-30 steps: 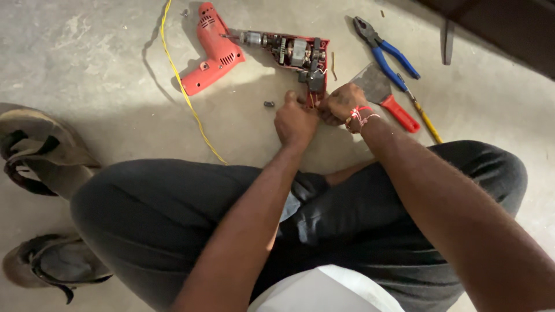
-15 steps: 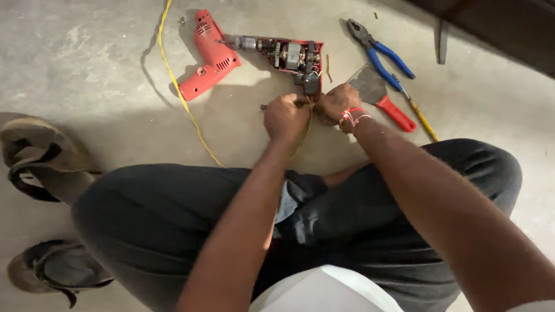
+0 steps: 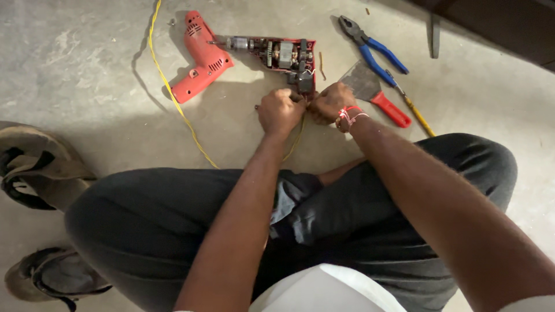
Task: The person sits on the floor and repairs a disassembled red power drill. They use a screwdriver and pliers to adjust internal components and wires, then reattach the drill's casing.
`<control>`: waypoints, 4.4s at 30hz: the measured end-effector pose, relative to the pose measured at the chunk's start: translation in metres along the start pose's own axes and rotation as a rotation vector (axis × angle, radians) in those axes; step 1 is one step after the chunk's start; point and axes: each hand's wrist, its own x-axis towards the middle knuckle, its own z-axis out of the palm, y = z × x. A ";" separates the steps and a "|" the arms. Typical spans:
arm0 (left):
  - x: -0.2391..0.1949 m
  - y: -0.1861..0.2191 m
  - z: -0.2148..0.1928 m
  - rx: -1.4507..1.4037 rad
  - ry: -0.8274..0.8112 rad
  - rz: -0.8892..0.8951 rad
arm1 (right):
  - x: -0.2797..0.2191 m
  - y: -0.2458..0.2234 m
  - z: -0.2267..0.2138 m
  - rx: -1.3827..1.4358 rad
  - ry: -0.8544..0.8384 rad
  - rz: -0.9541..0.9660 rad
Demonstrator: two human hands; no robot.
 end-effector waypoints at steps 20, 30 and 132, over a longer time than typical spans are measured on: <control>0.022 -0.011 -0.053 0.037 -0.173 -0.131 | 0.029 0.026 0.015 -0.392 0.241 -0.219; 0.027 -0.060 -0.063 0.210 -0.170 0.277 | -0.016 -0.016 -0.008 0.070 0.015 0.024; 0.004 0.001 -0.016 -0.011 -0.281 0.318 | -0.088 -0.020 -0.145 -1.108 -0.030 -0.478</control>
